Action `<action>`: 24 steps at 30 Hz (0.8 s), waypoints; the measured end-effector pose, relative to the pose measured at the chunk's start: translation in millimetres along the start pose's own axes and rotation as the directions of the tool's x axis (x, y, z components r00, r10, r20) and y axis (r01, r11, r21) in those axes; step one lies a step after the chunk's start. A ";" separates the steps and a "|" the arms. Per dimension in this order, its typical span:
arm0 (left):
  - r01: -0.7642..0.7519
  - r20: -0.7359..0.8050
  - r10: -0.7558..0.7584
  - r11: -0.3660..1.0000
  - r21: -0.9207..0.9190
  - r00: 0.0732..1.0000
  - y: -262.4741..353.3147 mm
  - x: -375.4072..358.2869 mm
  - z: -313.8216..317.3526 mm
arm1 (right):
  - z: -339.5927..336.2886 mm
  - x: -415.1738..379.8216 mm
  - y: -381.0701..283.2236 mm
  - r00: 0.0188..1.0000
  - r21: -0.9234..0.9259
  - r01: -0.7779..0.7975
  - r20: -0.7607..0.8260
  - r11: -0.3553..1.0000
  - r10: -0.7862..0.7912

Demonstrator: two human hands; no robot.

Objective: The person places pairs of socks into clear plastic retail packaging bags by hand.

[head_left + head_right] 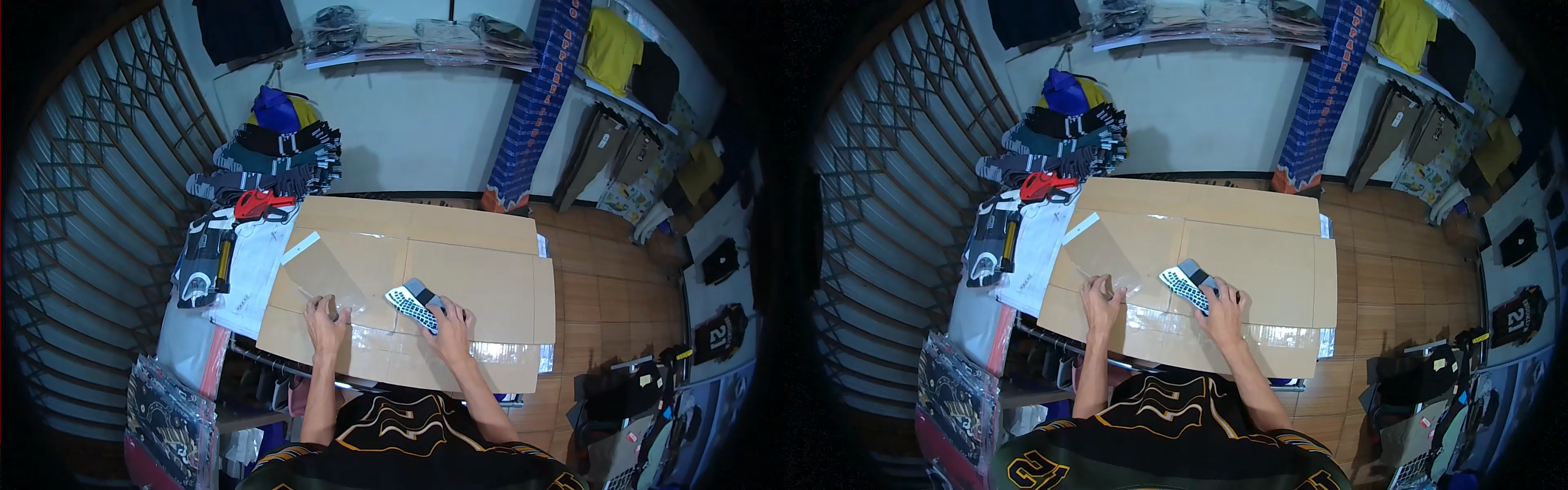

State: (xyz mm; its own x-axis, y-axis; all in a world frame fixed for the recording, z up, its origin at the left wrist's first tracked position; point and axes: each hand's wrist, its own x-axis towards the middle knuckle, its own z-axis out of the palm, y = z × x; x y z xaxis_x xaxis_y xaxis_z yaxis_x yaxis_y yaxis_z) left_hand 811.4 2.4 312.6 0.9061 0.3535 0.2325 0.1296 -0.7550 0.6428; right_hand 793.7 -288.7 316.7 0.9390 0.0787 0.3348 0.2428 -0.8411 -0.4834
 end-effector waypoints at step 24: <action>-0.307 0.178 0.326 0.943 -0.128 0.928 -17.6 6.9 -7.8 | 18.7 21.6 -44.7 0.994 -0.170 -0.093 0.034 0.981 0.100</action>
State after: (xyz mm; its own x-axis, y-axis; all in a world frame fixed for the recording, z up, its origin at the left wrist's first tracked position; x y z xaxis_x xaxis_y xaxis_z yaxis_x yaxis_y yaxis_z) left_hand 812.2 22.4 308.7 0.9551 -0.0164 0.2958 -0.2074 -0.7499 0.6282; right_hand 807.8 -239.4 330.4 0.9664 0.0121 0.2569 0.1095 -0.9233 -0.3683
